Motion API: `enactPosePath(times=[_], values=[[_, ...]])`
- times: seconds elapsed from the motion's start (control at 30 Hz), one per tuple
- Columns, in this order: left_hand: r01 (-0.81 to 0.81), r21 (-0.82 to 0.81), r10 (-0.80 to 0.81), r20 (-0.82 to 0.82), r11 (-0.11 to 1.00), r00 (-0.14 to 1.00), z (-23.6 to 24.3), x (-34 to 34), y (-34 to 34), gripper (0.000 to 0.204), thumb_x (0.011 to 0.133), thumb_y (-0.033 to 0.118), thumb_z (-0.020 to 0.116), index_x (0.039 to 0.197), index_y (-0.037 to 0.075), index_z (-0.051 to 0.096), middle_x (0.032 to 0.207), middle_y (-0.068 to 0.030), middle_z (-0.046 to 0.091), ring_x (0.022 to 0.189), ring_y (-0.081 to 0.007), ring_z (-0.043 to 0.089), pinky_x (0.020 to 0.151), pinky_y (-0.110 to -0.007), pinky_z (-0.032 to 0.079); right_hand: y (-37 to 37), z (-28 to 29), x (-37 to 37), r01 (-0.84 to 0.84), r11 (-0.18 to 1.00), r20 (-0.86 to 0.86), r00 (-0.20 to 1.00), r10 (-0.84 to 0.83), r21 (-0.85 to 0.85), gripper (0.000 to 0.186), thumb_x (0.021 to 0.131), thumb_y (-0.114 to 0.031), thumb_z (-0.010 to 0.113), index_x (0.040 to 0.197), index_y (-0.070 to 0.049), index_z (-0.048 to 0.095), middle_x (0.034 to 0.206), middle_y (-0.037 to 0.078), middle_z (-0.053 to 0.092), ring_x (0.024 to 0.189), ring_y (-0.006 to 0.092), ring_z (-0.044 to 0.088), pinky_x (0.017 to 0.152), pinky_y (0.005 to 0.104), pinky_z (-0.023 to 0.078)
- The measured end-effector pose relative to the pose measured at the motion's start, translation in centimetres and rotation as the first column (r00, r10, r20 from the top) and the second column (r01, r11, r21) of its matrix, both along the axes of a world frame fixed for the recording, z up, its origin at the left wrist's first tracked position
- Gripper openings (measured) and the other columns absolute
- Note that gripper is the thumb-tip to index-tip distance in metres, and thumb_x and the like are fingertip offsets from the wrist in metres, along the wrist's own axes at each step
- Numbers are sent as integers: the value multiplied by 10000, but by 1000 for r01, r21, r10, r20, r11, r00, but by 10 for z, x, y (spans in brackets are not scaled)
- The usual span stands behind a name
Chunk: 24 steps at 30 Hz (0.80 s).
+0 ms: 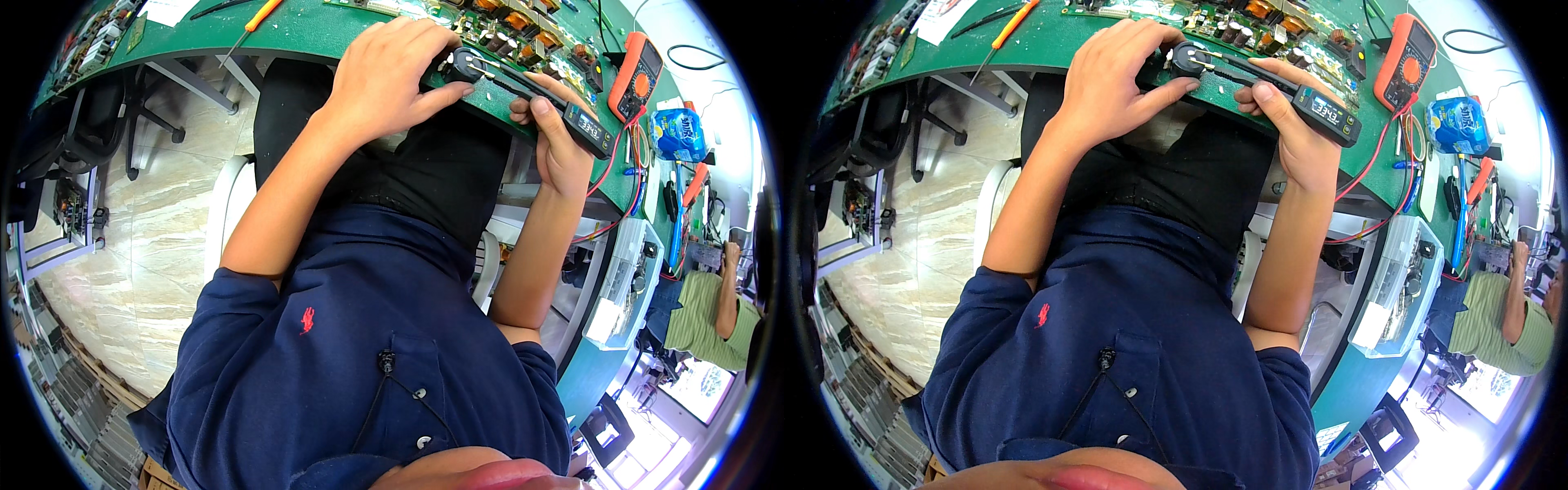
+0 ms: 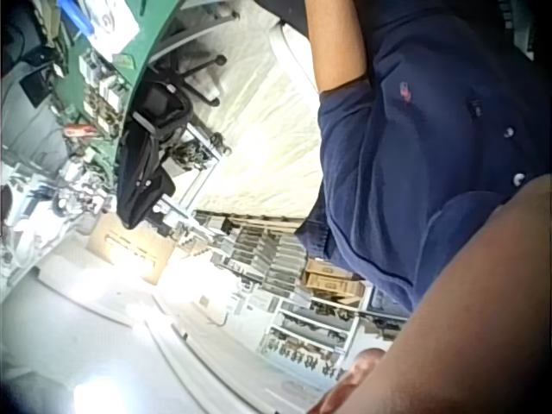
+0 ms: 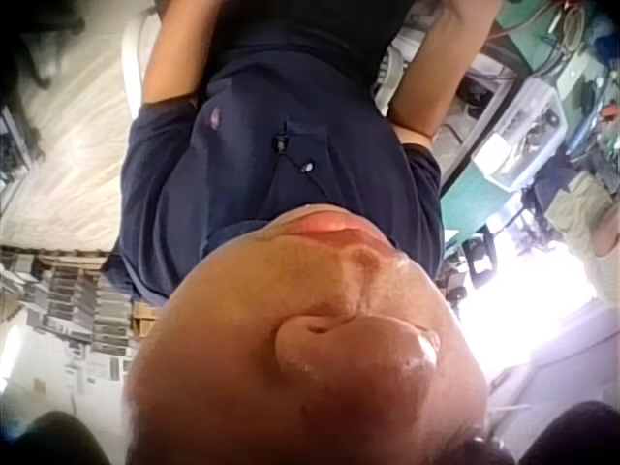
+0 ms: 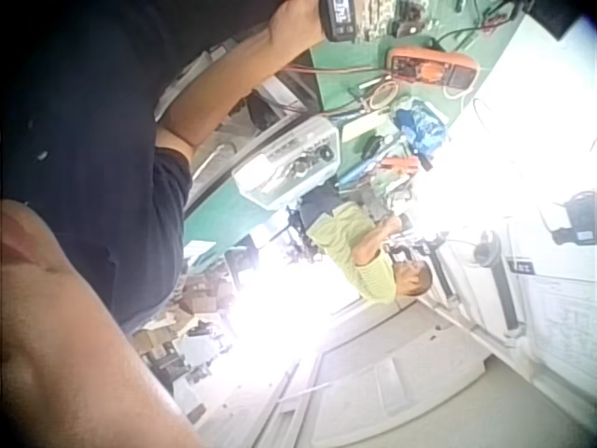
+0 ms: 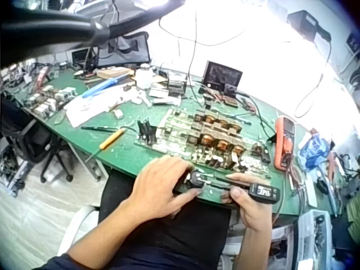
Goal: The person measures and handles various electronic components including a capacitor and a relay with a digital caliper and by hand on a green workbench.
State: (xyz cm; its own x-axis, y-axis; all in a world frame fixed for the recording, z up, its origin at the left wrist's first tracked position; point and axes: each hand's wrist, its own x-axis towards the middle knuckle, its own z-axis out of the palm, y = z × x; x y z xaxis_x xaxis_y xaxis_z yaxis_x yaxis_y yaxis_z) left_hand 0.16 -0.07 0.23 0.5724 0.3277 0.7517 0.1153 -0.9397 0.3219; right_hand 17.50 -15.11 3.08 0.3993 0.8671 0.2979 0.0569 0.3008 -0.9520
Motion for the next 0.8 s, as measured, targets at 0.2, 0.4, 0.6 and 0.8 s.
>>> enactPosePath(times=[0.2, 0.4, 0.6, 0.8], values=[[3, -5, -3, 0, 1000, 1000, 0, 0, 0, 378, 754, 314, 737, 991, 53, 600, 904, -81, 609, 859, -287, 590, 726, -373, 461, 0, 0, 1, -9, 1000, 3, 1000, 9, 10, 274, 867, -25, 652, 1111, 93, 612, 852, 171, 688, 747, 191, 668, 699, 271, 536], [4, -6, -4, -1, 1000, 1000, 1, -1, -1, 384, 753, 319, 739, 990, 50, 602, 915, -83, 613, 866, -287, 592, 730, -371, 463, 0, 0, 1, -5, 1000, 12, 1000, 5, 12, 279, 862, -29, 658, 1111, 89, 614, 852, 170, 689, 749, 191, 671, 698, 271, 538], [3, -12, -3, -10, 1000, 1000, 2, -1, -1, 391, 750, 321, 744, 991, 47, 605, 924, -84, 617, 874, -288, 595, 736, -370, 465, 0, -1, 1, -7, 1000, 15, 1000, 7, 16, 275, 863, -27, 656, 1109, 90, 615, 851, 171, 689, 753, 193, 673, 698, 273, 539], [7, -21, -7, -12, 1000, 1000, 2, -1, -1, 391, 748, 316, 746, 992, 44, 605, 925, -87, 619, 876, -289, 598, 738, -370, 467, 0, 0, 1, -14, 1000, 6, 1000, 14, 18, 273, 865, -20, 651, 1109, 95, 615, 853, 173, 687, 753, 195, 673, 699, 274, 540]])
